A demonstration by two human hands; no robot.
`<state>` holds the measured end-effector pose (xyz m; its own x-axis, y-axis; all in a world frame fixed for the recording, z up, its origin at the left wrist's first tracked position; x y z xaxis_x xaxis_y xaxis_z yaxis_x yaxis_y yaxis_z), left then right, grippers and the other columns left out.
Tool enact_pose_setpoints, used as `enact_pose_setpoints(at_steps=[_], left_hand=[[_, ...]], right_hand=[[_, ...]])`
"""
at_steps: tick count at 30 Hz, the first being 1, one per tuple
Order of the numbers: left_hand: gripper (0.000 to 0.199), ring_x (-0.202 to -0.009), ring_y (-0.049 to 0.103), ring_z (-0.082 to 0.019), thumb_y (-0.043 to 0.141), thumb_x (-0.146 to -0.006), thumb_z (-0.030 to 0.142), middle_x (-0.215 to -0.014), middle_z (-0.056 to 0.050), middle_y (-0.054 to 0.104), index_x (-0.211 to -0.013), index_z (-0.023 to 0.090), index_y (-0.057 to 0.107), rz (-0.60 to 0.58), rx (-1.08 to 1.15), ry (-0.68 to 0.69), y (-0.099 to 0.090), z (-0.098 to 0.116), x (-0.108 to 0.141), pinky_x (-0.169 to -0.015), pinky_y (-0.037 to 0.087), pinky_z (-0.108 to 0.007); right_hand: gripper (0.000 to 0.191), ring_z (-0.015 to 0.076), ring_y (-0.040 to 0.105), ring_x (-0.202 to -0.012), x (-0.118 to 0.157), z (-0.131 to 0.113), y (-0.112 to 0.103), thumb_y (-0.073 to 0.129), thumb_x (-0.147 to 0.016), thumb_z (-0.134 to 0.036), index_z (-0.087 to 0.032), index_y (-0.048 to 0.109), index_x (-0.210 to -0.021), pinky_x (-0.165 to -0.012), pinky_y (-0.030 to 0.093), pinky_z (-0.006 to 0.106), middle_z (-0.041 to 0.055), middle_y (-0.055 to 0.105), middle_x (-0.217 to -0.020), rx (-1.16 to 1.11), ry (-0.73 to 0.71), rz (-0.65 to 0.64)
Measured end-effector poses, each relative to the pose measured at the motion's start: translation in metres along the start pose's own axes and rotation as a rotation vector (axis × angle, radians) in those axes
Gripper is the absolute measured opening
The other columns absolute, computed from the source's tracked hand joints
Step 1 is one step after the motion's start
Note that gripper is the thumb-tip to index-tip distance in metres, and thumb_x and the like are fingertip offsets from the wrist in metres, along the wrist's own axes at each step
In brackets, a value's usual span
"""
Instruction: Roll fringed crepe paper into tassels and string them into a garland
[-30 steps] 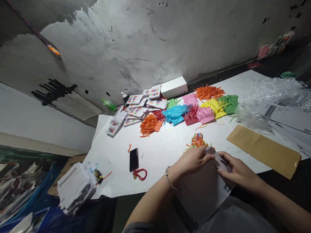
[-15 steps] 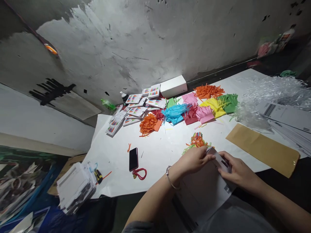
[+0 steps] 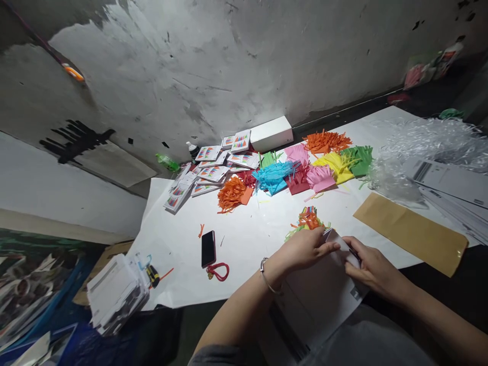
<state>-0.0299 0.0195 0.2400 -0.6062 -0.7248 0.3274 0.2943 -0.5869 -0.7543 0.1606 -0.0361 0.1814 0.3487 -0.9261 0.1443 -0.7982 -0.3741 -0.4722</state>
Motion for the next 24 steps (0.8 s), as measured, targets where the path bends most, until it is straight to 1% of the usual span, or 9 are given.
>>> enact_pose_setpoints(at_steps=[4, 7, 10, 14, 20, 24], left_hand=[[0.042, -0.069, 0.06, -0.021, 0.042, -0.094, 0.06, -0.076, -0.004, 0.062, -0.091, 0.02, 0.056, 0.007, 0.007, -0.007, 0.0, 0.0009, -0.0006, -0.054, 0.033, -0.027], [0.041, -0.068, 0.058, -0.02, 0.042, -0.094, 0.059, -0.076, -0.004, 0.062, -0.089, 0.02, 0.055, 0.007, 0.01, 0.004, 0.0003, 0.0012, -0.0011, -0.054, 0.033, -0.027], [0.04, -0.068, 0.057, -0.02, 0.042, -0.095, 0.058, -0.078, -0.004, 0.062, -0.09, 0.021, 0.055, 0.001, 0.013, 0.022, 0.0011, 0.0007, -0.0016, -0.055, 0.033, -0.027], [0.041, -0.069, 0.058, -0.02, 0.041, -0.095, 0.058, -0.079, -0.005, 0.063, -0.092, 0.021, 0.056, -0.001, 0.003, 0.015, 0.0022, -0.0003, -0.0026, -0.056, 0.035, -0.027], [0.039, -0.068, 0.058, -0.019, 0.042, -0.095, 0.057, -0.076, -0.004, 0.062, -0.089, 0.02, 0.054, 0.008, -0.012, 0.014, 0.0033, -0.0004, -0.0038, -0.055, 0.034, -0.026], [0.037, -0.067, 0.056, -0.018, 0.043, -0.096, 0.055, -0.075, -0.002, 0.061, -0.089, 0.02, 0.054, -0.002, -0.016, 0.025, 0.0035, 0.0008, -0.0036, -0.055, 0.034, -0.026]], right_hand=[[0.025, 0.012, 0.046, -0.046, -0.0015, 0.0044, -0.0005, 0.051, -0.079, -0.024, -0.024, 0.051, -0.104, -0.049, 0.034, 0.023, -0.0084, 0.051, -0.064, 0.02, 0.0, -0.002], [0.021, 0.0122, 0.048, -0.048, -0.0019, 0.0043, -0.0013, 0.05, -0.08, -0.023, -0.024, 0.051, -0.101, -0.05, 0.035, 0.023, -0.0076, 0.054, -0.066, 0.025, 0.001, -0.027], [0.017, 0.0124, 0.049, -0.05, -0.0019, 0.0027, -0.002, 0.05, -0.082, -0.024, -0.024, 0.051, -0.099, -0.052, 0.036, 0.024, -0.0066, 0.056, -0.069, 0.031, 0.0, -0.026], [0.015, 0.0128, 0.048, -0.048, -0.0026, 0.0027, -0.0011, 0.05, -0.081, -0.025, -0.024, 0.052, -0.096, -0.052, 0.037, 0.024, -0.0071, 0.055, -0.066, 0.047, -0.005, 0.005], [0.016, 0.0135, 0.049, -0.049, -0.004, 0.003, -0.0002, 0.05, -0.081, -0.026, -0.024, 0.052, -0.096, -0.052, 0.037, 0.025, -0.0062, 0.056, -0.067, 0.073, -0.022, 0.029], [0.012, 0.0139, 0.05, -0.053, -0.0058, 0.002, -0.0044, 0.049, -0.08, -0.026, -0.024, 0.052, -0.091, -0.053, 0.036, 0.024, -0.0055, 0.058, -0.068, 0.062, -0.024, -0.006]])
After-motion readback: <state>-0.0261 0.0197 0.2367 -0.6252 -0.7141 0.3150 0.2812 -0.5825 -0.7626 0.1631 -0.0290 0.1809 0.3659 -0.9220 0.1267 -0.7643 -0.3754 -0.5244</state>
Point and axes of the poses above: each hand's wrist, its own x-axis away from the middle knuckle, its own y-axis out of the palm, z = x × y, the point moved 1 cm from there along -x, towards the middle knuckle
